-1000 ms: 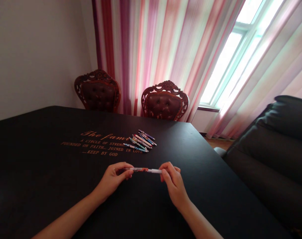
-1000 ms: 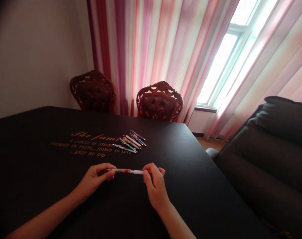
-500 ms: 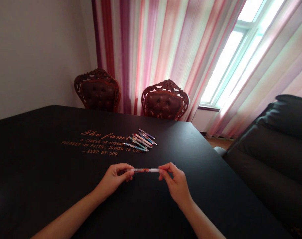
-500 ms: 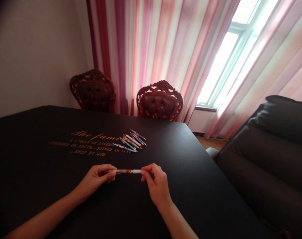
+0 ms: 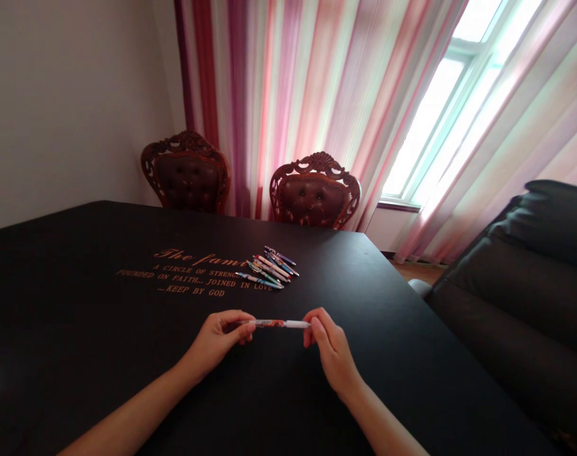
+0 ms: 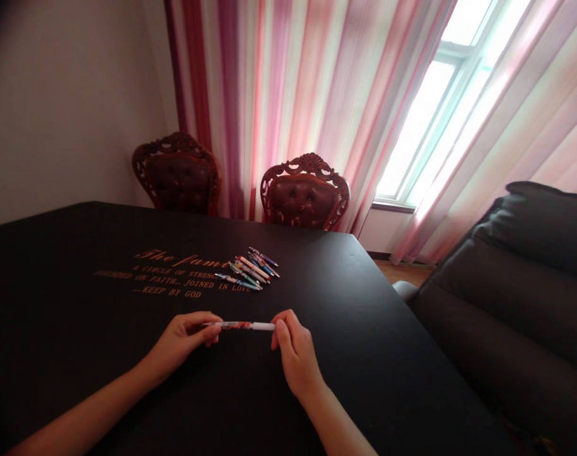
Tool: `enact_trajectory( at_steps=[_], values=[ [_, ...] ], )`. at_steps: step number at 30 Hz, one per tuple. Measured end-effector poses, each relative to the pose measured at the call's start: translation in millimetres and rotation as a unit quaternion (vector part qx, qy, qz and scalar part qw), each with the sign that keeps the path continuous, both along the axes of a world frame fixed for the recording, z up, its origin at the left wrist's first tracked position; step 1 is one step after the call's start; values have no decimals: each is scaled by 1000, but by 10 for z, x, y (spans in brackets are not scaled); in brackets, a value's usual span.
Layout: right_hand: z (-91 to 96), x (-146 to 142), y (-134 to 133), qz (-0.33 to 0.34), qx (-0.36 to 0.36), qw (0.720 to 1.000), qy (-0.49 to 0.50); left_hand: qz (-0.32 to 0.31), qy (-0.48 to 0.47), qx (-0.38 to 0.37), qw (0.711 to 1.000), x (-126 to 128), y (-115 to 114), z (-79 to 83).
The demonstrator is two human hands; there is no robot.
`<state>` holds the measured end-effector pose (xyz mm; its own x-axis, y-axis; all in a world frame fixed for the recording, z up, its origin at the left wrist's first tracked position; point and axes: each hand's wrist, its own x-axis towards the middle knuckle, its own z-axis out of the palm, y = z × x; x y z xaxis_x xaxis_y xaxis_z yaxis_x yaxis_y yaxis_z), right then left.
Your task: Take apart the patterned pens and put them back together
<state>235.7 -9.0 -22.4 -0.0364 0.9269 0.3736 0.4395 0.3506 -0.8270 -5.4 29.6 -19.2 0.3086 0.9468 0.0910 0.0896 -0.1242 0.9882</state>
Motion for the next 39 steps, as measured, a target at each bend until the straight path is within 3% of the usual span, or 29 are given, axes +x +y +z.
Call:
enact_trajectory(
  at_steps=[9,17,24,30,39],
  values=[
    [6,16,9,-7,16,997,-75,-11,10,14,1000,-9,6,-9],
    [14,26,7,6,25,998,-57,-10,12,1,1000,-22,25,-31],
    [-26,42,24,-7,44,993,-106,-24,14,16,999,-15,11,-21],
    [7,41,21,6,52,996,-68,-17,4,2,1000,-28,31,-23],
    [-30,57,34,-8,56,992,-112,-39,45,42,997,-41,31,-56]
  ],
)
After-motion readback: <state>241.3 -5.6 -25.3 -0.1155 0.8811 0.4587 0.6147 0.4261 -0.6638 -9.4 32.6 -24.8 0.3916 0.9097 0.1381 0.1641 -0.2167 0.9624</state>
